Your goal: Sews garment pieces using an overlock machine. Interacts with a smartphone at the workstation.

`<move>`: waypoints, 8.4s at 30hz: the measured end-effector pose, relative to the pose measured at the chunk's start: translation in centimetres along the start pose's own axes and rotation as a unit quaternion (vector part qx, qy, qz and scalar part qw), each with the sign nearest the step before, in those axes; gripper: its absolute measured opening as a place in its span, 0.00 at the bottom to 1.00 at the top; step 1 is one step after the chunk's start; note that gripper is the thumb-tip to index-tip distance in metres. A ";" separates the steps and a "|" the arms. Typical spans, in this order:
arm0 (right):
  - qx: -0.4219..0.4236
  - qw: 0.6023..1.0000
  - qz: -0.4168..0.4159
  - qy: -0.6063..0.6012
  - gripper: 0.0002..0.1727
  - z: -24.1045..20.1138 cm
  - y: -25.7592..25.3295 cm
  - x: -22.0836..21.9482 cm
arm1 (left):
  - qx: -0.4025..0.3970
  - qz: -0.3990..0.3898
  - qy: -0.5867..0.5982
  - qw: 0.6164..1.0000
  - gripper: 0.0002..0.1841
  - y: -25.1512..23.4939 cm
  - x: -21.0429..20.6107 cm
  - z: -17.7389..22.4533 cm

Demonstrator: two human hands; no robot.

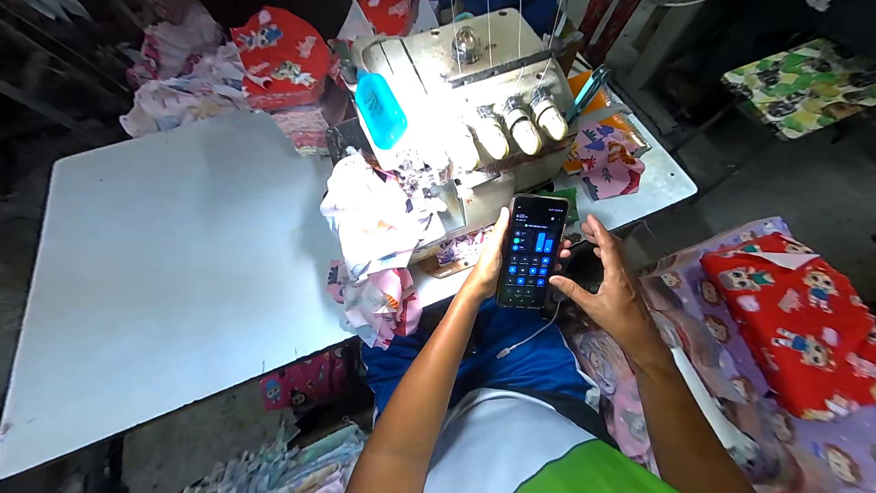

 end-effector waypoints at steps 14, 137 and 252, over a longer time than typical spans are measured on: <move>0.047 0.996 0.066 0.047 0.51 -3.6 -3.0 -0.4 | 0.007 0.065 -0.078 0.995 0.39 0.7 0.6 0.4; -0.142 0.890 -0.024 -0.432 0.18 7.6 -0.1 0.4 | -0.062 0.123 -0.249 0.959 0.28 6.7 -1.3 3.1; -0.043 0.992 0.093 0.069 0.55 1.1 -3.4 1.4 | -0.072 0.041 -0.221 0.972 0.21 -1.1 -0.1 1.4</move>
Point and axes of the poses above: each hand's wrist, its own y-axis away from the middle knuckle, its own x-axis out of the back of the hand, z = x × y, the point moved 9 cm from there along -y, towards the middle knuckle, and after that the axes turned 8 degrees about -z, right-handed, at the moved point
